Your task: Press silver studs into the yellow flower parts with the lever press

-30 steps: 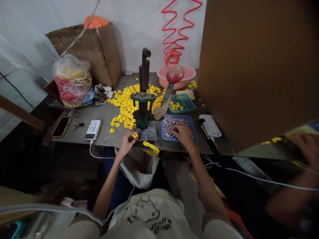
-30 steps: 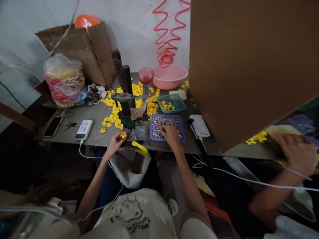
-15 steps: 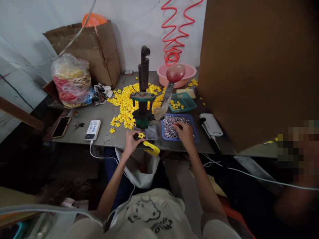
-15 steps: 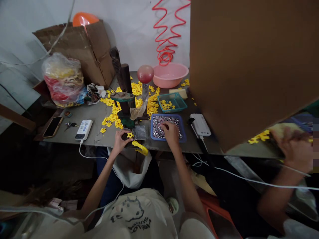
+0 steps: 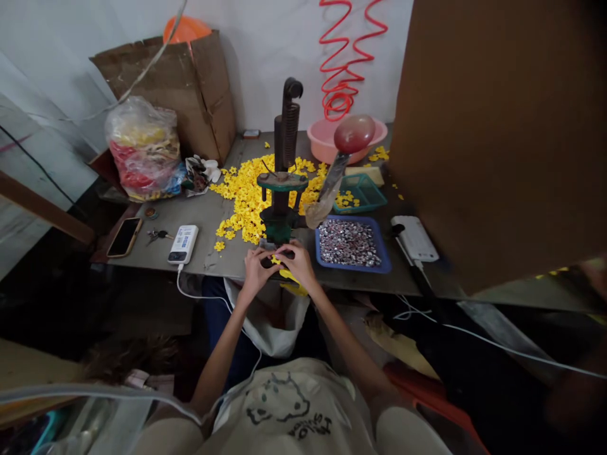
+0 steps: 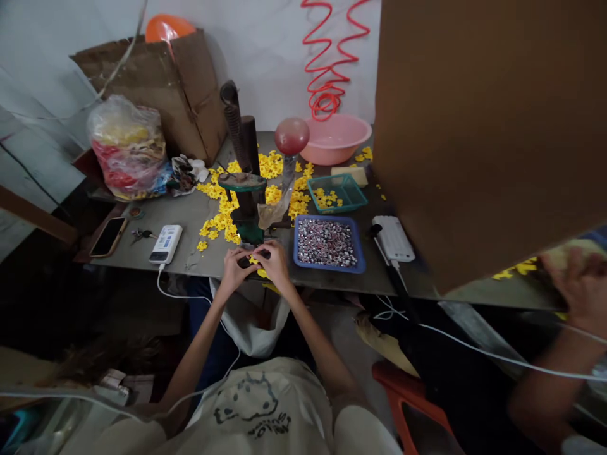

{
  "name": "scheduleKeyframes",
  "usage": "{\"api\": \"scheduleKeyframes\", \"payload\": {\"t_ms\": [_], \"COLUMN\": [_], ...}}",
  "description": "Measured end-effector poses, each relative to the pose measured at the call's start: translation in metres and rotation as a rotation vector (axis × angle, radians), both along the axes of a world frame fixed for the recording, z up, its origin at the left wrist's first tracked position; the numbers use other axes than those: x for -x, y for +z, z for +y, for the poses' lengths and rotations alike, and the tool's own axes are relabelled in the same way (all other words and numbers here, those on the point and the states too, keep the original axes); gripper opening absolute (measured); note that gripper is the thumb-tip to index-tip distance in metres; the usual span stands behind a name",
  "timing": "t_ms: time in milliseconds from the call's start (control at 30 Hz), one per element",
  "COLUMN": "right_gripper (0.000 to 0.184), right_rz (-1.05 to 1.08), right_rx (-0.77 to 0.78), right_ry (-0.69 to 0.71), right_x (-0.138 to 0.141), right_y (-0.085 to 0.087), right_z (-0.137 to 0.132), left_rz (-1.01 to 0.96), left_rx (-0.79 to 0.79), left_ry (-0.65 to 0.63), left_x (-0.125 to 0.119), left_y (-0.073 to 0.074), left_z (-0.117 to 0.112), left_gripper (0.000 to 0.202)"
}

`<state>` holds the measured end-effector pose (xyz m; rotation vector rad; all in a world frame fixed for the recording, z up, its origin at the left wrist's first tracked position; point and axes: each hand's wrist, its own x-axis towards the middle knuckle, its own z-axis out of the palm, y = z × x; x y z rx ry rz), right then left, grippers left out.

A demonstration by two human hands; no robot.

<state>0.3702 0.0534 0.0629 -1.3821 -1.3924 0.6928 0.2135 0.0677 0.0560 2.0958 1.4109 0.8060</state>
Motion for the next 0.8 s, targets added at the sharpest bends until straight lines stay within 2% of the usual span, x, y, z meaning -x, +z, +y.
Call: {"api": "scheduleKeyframes", "payload": {"t_ms": [133,233,333,433,500,533,600,633,700,767,800], "right_gripper": [0.012,0.021,0.026,0.029,0.034,0.037,0.043,0.046,0.060,0.071,0.069], "right_rz": [-0.105,-0.168,-0.126,0.012,0.134,0.207,0.365,0.452,0.583,0.585,0.562], "right_rx": [0.014,-0.049,-0.104,-0.149,-0.181,-0.192,-0.210,-0.230,-0.256,-0.292,-0.360], "right_ry": [-0.016,-0.050,-0.094,-0.301,-0.488,-0.551,-0.545,-0.450,-0.157,0.209,0.292], "right_x": [0.005,0.006,-0.004,-0.033,-0.057,-0.067,-0.080,-0.082,-0.077,-0.063,-0.053], "right_y": [-0.003,0.003,0.011,0.030,0.059,0.080,0.133,0.162,0.216,0.251,0.257], "right_z": [-0.002,-0.008,-0.014,-0.012,-0.003,0.003,0.018,0.025,0.033,0.030,0.022], "left_rz": [0.009,0.028,0.048,0.044,0.034,0.031,0.026,0.024,0.023,0.018,0.014], "left_rx": [0.004,0.010,-0.005,-0.036,-0.048,-0.051,-0.059,-0.064,-0.075,-0.078,-0.077], "left_ry": [0.014,0.025,0.050,0.076,0.080,0.082,0.087,0.087,0.087,0.094,0.098], "left_x": [-0.001,-0.001,-0.002,-0.004,-0.006,-0.007,-0.008,-0.008,-0.008,-0.008,-0.008], "left_y": [0.001,0.001,0.000,-0.002,-0.003,-0.004,-0.004,-0.005,-0.005,-0.005,-0.005], "left_z": [-0.003,-0.004,-0.001,0.008,0.013,0.016,0.019,0.019,0.018,0.017,0.016], "left_gripper": [0.036,0.036,0.038,0.038,0.037,0.037,0.037,0.037,0.036,0.036,0.036]}}
